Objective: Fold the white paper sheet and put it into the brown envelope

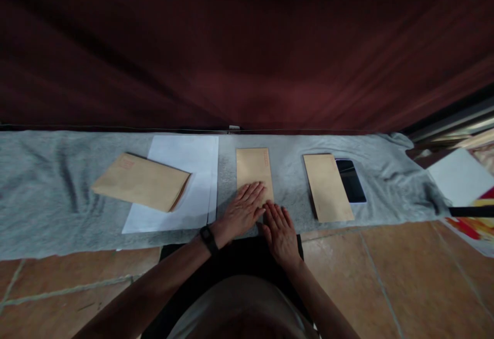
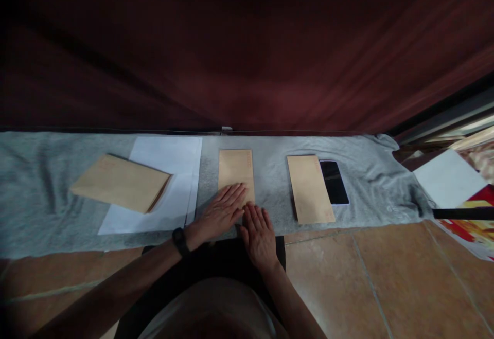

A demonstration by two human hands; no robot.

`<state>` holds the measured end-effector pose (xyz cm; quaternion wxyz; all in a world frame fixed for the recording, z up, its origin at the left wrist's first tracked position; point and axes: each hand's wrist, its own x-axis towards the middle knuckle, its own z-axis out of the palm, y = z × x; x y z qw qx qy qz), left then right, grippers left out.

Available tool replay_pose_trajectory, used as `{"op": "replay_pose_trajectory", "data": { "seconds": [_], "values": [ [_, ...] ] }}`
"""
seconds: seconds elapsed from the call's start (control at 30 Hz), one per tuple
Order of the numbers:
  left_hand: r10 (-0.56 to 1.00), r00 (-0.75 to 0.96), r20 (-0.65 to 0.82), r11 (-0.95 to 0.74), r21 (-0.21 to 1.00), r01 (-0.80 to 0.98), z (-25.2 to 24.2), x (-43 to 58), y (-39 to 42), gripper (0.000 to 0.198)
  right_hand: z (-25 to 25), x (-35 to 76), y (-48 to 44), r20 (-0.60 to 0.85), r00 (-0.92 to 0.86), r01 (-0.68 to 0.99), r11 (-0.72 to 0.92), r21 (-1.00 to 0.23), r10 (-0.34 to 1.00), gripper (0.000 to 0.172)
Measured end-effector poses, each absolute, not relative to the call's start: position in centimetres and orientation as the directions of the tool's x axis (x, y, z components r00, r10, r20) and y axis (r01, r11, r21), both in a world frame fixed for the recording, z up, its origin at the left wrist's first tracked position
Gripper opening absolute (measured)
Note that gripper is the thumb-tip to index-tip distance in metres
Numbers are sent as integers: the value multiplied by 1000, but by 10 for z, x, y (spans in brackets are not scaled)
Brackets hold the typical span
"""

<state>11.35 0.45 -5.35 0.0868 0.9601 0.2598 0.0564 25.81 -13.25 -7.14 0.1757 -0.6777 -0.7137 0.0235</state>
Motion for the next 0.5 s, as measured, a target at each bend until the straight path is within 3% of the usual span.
{"op": "replay_pose_trajectory", "data": {
  "seconds": [0.5],
  "values": [
    [597,792,123,-797,205,569,-61,175,76,61,-70,258,-132,220,-9,960,70,-272,975,57]
  ]
}}
